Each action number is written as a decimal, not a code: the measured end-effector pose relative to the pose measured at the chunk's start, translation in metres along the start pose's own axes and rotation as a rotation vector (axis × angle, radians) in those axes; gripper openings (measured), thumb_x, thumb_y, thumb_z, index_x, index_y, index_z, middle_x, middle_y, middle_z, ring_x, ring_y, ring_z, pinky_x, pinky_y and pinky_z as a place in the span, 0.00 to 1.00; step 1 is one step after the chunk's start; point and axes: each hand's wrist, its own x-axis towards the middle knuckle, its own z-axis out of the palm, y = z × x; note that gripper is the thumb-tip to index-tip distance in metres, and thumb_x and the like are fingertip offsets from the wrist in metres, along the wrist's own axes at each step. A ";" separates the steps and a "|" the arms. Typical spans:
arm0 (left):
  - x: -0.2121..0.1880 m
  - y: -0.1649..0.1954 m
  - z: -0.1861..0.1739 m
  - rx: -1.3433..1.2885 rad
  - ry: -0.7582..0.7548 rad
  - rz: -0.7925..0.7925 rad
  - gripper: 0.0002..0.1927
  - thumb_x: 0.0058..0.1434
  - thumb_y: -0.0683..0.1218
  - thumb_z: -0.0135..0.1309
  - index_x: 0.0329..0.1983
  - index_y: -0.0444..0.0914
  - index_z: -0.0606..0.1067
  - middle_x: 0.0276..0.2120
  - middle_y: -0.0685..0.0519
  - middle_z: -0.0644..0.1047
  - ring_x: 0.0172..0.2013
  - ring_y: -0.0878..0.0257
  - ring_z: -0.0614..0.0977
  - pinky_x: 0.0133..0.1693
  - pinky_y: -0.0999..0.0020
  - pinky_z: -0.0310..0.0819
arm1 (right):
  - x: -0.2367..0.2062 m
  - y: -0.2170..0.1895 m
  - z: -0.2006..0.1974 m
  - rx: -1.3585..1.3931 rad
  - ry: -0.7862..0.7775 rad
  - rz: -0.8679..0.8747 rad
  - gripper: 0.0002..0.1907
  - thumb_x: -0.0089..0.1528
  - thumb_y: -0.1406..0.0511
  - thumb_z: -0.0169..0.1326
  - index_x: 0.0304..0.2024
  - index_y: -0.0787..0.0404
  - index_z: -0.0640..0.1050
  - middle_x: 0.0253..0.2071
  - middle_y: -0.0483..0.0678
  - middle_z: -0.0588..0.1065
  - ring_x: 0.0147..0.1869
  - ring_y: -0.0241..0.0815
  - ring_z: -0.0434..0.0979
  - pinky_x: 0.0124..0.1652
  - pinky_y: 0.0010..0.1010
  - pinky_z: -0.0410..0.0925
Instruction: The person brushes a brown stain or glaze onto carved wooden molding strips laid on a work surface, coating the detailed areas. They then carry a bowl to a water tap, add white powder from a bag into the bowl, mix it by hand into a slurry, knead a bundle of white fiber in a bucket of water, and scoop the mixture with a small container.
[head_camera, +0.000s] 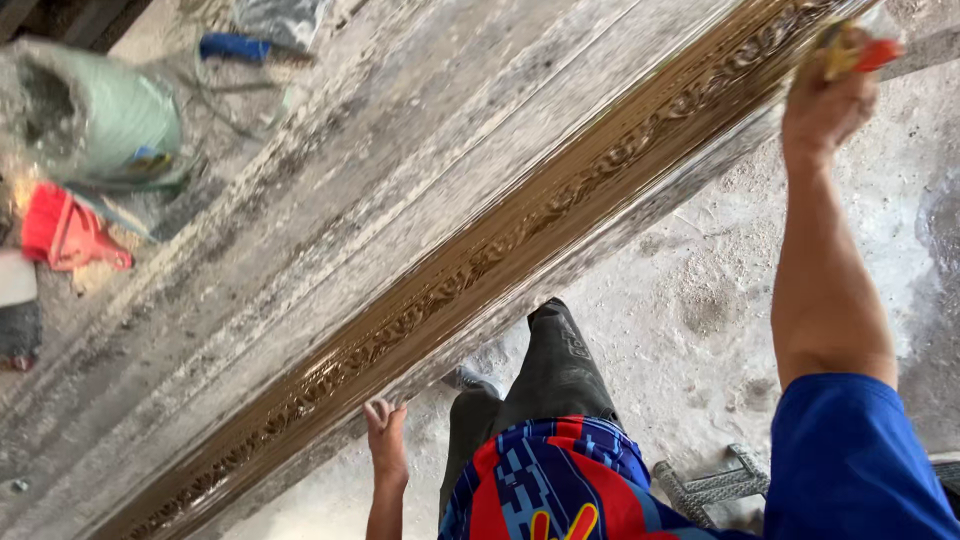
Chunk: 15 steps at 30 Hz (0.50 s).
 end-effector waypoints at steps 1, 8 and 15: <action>-0.002 -0.004 -0.003 -0.039 -0.035 -0.001 0.53 0.60 0.45 0.53 0.80 0.39 0.34 0.77 0.39 0.50 0.72 0.48 0.62 0.68 0.61 0.50 | -0.008 -0.010 0.007 0.480 -0.047 0.065 0.12 0.75 0.61 0.54 0.53 0.64 0.76 0.45 0.54 0.78 0.42 0.36 0.80 0.40 0.29 0.78; 0.001 -0.025 -0.022 -0.065 -0.268 0.234 0.50 0.63 0.41 0.52 0.79 0.37 0.33 0.77 0.37 0.47 0.75 0.49 0.54 0.69 0.59 0.51 | -0.292 -0.024 0.131 -0.353 -0.213 -0.213 0.13 0.73 0.65 0.56 0.57 0.66 0.73 0.38 0.48 0.77 0.28 0.32 0.76 0.22 0.21 0.72; 0.011 -0.026 -0.049 -0.120 -0.274 0.156 0.51 0.64 0.42 0.51 0.78 0.37 0.30 0.76 0.40 0.50 0.74 0.48 0.56 0.68 0.60 0.53 | -0.586 -0.142 0.265 -0.305 -1.216 -0.350 0.25 0.67 0.55 0.54 0.66 0.48 0.70 0.46 0.55 0.79 0.28 0.42 0.77 0.28 0.34 0.74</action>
